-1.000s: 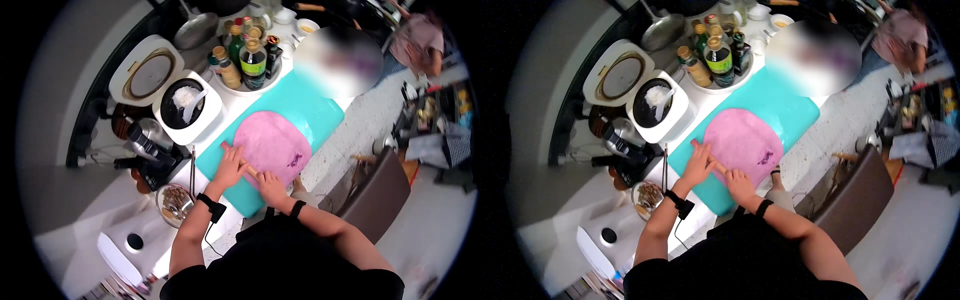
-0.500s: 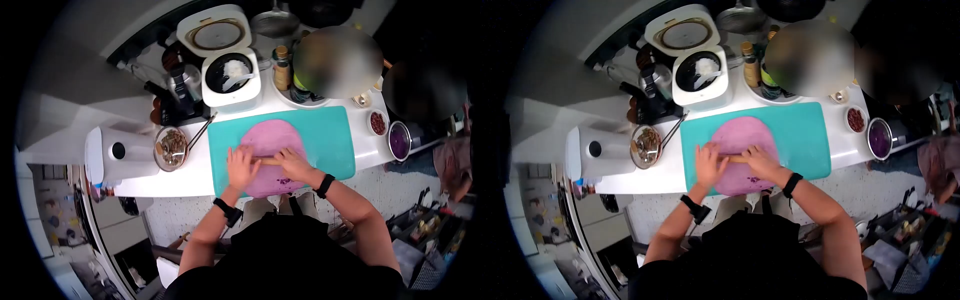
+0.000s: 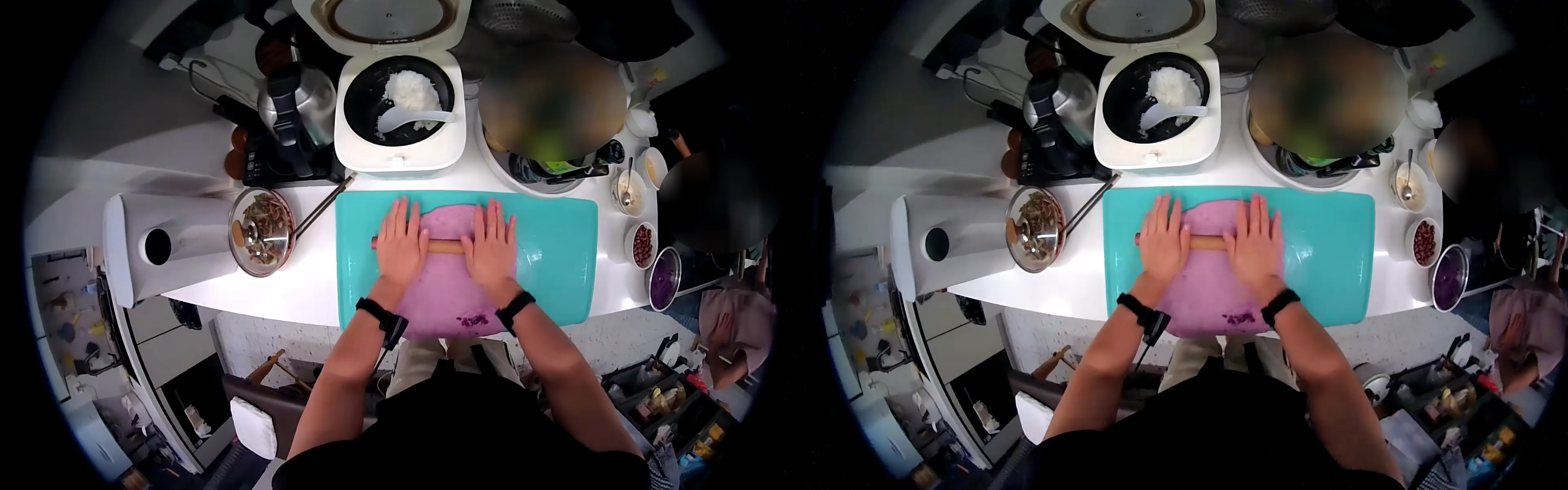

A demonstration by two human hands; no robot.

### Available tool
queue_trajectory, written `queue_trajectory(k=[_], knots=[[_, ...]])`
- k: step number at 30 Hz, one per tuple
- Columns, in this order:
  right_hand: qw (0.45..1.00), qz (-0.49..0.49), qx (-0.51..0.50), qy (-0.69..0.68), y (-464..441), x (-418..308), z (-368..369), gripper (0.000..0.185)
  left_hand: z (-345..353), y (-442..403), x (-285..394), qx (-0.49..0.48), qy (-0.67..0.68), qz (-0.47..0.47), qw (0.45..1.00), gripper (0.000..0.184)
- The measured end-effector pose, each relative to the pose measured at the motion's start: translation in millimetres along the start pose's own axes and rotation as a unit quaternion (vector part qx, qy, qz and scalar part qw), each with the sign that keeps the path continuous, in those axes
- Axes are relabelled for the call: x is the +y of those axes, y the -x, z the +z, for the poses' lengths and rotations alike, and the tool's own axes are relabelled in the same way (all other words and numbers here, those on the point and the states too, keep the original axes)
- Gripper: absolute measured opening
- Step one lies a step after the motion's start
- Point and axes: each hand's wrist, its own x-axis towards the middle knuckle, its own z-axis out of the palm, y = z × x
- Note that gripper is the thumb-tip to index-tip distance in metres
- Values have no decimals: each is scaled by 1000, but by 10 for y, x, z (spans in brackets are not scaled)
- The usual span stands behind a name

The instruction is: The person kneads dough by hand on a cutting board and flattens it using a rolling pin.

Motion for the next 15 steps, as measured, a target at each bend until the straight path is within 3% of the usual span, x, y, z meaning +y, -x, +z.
queue_trajectory(k=[1,5,7,11,14,15], knots=[[1000,2,-7,1,-126,18,13,71,24,-118,-17,50,-24,5,998,49],[1000,14,26,-10,-562,101,43,55,105,-492,-125,67,48,-54,995,27],[999,23,33,-33,-712,129,35,50,107,-606,-132,93,-8,-89,992,18],[997,-5,41,-59,-824,195,84,47,59,-610,-60,66,0,-135,989,19],[998,-15,17,-60,-644,146,-20,55,76,-510,-75,69,23,-114,991,27],[998,-32,31,-35,-449,103,-25,59,44,-366,-48,84,0,-61,995,34]])
